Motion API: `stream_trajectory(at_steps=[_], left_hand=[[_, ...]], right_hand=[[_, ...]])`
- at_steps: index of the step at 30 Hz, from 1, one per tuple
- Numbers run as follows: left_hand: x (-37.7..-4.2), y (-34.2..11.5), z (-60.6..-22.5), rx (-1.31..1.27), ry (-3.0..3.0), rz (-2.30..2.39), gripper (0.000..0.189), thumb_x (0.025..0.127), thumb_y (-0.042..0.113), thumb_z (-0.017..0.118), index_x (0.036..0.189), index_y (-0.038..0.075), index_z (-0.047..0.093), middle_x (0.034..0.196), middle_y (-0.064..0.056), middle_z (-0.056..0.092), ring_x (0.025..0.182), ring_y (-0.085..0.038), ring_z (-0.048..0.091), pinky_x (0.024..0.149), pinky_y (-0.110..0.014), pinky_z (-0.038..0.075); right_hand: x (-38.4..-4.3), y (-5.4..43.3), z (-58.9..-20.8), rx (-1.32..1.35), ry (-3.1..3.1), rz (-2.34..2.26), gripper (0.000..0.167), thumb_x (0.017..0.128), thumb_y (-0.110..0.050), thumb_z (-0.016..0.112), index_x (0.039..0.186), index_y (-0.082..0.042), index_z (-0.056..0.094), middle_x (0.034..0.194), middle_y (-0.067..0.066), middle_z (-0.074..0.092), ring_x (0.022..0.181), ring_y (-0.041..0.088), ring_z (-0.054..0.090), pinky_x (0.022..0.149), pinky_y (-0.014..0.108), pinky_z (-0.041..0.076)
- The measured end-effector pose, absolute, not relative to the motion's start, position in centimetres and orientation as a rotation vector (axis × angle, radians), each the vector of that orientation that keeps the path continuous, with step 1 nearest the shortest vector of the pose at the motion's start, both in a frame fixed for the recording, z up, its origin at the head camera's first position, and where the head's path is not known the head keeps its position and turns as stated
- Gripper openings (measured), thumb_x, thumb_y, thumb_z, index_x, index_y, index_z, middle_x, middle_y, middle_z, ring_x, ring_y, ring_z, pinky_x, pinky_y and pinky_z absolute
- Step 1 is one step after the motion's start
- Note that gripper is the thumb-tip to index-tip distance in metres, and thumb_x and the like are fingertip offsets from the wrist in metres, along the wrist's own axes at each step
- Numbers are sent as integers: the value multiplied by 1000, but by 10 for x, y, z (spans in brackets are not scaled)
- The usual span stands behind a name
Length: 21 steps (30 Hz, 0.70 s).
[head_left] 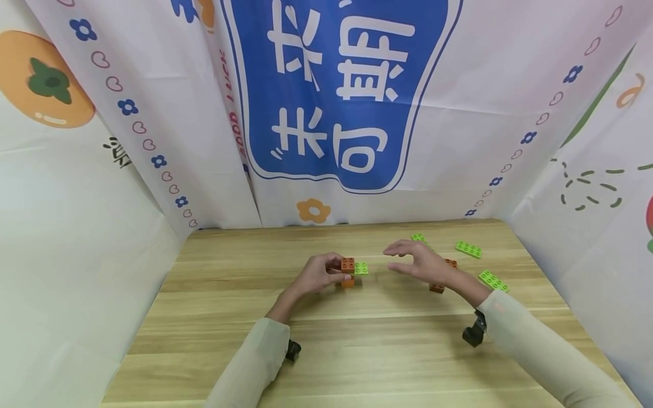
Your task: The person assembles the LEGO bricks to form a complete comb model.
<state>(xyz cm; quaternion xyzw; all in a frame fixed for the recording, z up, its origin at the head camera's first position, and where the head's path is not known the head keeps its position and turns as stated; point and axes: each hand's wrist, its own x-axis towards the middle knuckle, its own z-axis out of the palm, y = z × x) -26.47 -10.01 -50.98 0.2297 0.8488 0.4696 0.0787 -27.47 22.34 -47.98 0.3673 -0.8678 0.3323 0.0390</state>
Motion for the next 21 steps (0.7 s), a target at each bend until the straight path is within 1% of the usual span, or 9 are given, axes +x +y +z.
stream_trajectory(at_steps=[4, 8, 11, 13, 15, 21], left_hand=[[-266, -100, -512, 714, 2558, 1413, 29, 92, 17, 85, 115, 3, 73, 105, -7, 77, 91, -21, 71, 78, -23, 58], [-266, -101, -512, 709, 2558, 1424, 27, 92, 16, 86, 113, 3, 73, 104, -7, 77, 90, -19, 71, 78, -24, 58], [-266, -101, -512, 692, 2558, 1421, 27, 92, 16, 86, 112, 4, 74, 105, -6, 77, 90, -15, 70, 79, -25, 59], [-266, -100, -512, 690, 2559, 1420, 27, 92, 16, 86, 112, 5, 74, 105, -5, 77, 89, -13, 69, 79, -25, 58], [-266, -100, -513, 683, 2560, 1414, 27, 91, 17, 86, 112, 6, 74, 104, -4, 76, 88, -11, 68, 78, -24, 58], [-268, -101, -513, 679, 2558, 1416, 26, 91, 17, 87, 110, 6, 73, 102, -2, 75, 85, -11, 65, 75, -23, 56]], right_hand=[[-273, 235, -477, 1108, -2697, 993, 34, 94, -16, 83, 126, -7, 76, 128, 12, 74, 119, 33, 69, 94, 53, 59], [-273, 246, -478, 1072, -2734, 961, 34, 94, -20, 84, 126, -9, 77, 128, 10, 74, 118, 31, 70, 95, 52, 59], [-274, 253, -479, 1039, -2754, 953, 34, 93, -18, 85, 125, -9, 77, 128, 10, 74, 115, 30, 72, 94, 52, 59], [-273, 258, -479, 1031, -2760, 943, 34, 92, -16, 85, 125, -7, 77, 128, 12, 74, 113, 31, 72, 93, 53, 60], [-273, 263, -477, 1018, -2770, 938, 35, 92, -14, 85, 125, -5, 76, 129, 14, 74, 114, 33, 72, 93, 55, 60], [-276, 279, -478, 984, -2808, 911, 38, 93, -13, 84, 129, -4, 74, 131, 16, 72, 114, 36, 72, 93, 58, 59]])
